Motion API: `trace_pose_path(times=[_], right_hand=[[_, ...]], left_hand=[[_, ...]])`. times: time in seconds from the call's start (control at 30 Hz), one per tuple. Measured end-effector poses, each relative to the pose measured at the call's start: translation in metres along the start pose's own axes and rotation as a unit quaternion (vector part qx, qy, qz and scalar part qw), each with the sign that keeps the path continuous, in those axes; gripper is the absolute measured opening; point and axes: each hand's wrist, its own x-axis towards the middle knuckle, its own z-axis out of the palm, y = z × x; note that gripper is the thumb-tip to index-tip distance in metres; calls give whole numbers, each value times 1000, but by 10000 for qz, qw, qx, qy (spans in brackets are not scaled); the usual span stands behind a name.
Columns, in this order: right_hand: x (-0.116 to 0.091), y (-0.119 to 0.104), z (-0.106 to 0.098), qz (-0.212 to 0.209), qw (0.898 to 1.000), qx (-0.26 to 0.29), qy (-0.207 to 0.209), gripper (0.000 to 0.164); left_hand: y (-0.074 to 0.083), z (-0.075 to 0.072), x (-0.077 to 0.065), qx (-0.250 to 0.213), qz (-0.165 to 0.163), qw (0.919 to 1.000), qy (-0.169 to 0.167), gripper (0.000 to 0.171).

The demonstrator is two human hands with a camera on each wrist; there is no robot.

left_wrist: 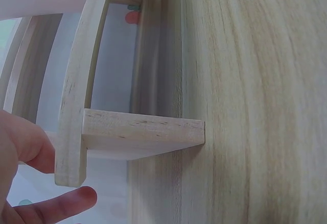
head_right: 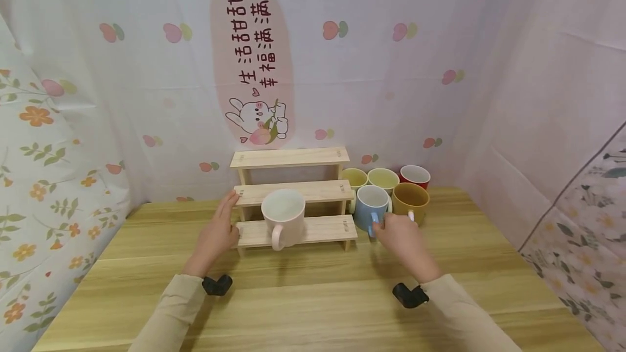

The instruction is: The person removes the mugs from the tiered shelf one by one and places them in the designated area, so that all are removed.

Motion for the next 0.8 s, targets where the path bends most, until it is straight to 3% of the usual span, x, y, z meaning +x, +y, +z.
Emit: trace_pose_path(times=[0.4,0.8], right_hand=[[-4,-63,7,-913,9936,-57,655,33],[-3,-120,20,-1408,9890,-34,447,44]], left_hand=[[0,-2,-1,-21,-83,9999,-113,78],[-1,-1,0,-61,-10,10000,-78,77]])
